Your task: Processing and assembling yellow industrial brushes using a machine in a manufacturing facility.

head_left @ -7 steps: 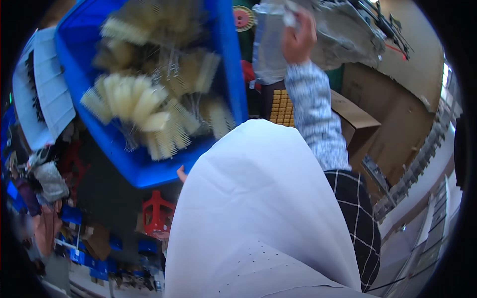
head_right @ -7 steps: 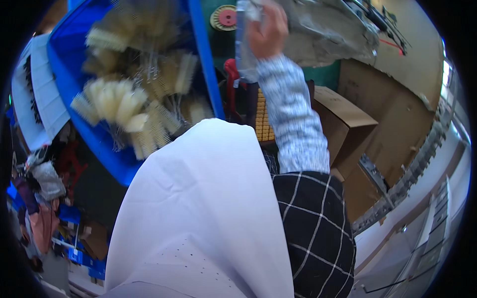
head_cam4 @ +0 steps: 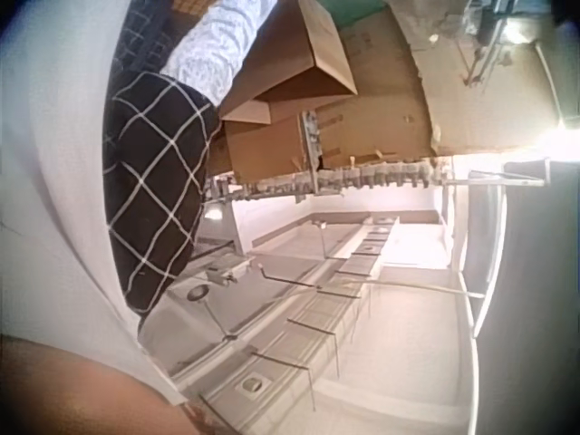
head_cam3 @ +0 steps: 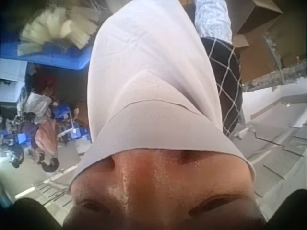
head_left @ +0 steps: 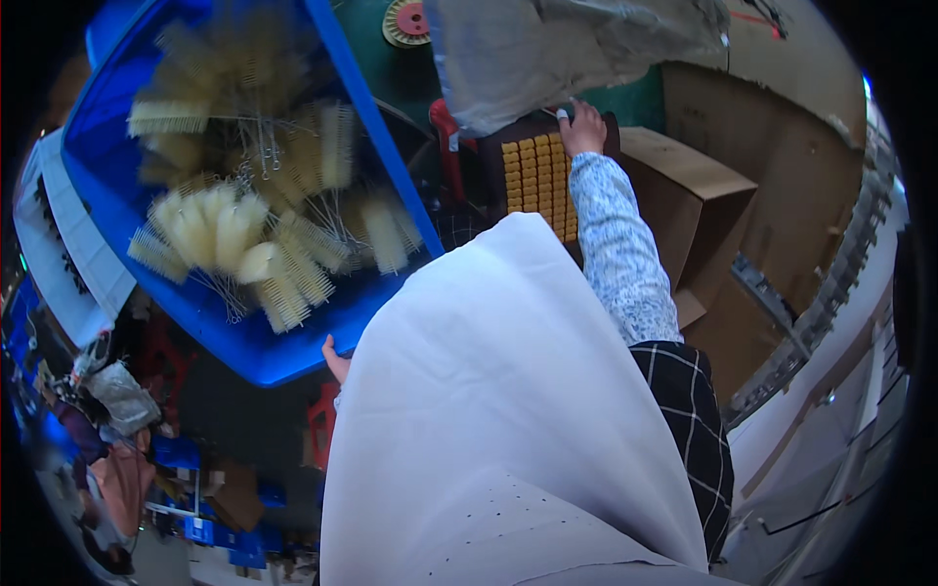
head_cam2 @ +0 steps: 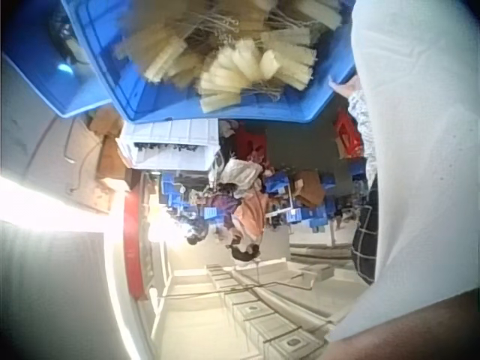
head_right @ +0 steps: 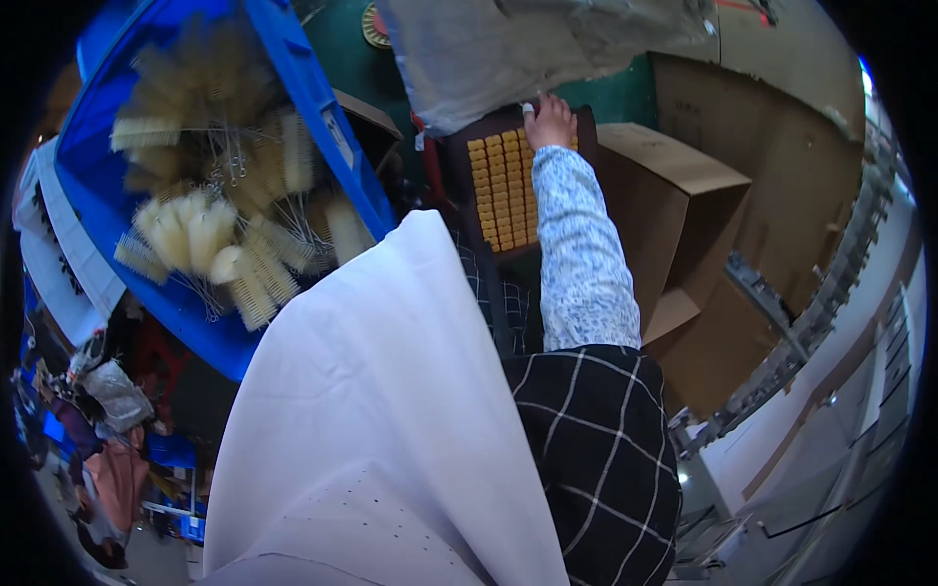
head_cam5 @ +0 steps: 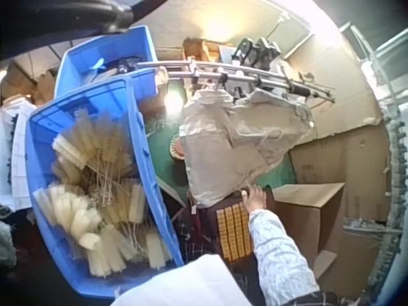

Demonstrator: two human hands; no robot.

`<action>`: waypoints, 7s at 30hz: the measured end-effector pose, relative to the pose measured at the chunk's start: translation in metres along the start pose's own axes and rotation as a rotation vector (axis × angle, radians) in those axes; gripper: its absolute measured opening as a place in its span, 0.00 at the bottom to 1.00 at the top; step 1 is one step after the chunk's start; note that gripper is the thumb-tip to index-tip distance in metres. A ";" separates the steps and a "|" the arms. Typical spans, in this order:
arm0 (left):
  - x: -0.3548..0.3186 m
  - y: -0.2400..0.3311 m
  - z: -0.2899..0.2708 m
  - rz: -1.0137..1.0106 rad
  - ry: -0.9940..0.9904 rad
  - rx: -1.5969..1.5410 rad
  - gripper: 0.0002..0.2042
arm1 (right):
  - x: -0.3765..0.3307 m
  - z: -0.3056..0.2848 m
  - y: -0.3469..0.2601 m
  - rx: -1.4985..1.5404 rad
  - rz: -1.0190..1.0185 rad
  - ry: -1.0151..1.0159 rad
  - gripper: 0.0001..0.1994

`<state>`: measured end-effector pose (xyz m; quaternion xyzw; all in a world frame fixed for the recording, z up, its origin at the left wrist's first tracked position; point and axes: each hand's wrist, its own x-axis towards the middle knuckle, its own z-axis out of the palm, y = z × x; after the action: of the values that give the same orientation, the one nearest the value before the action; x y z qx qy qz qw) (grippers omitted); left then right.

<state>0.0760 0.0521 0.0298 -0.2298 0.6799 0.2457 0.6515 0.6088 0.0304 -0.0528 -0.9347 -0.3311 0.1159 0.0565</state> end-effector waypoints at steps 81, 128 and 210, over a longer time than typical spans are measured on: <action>0.014 -0.363 0.651 0.091 -0.502 0.318 0.01 | 0.062 0.008 0.374 0.872 1.423 -0.036 0.28; -0.079 -0.276 0.405 2.194 -0.202 1.441 0.25 | -0.066 0.006 0.326 0.802 0.572 -0.031 0.16; -0.136 -0.128 0.422 0.854 -0.881 0.186 0.19 | 0.447 -0.068 0.263 0.355 0.282 -0.124 0.14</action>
<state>0.4896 0.2199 0.1486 0.2432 0.3978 0.4959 0.7326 1.1219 0.1072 -0.1152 -0.9383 -0.1744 0.2361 0.1828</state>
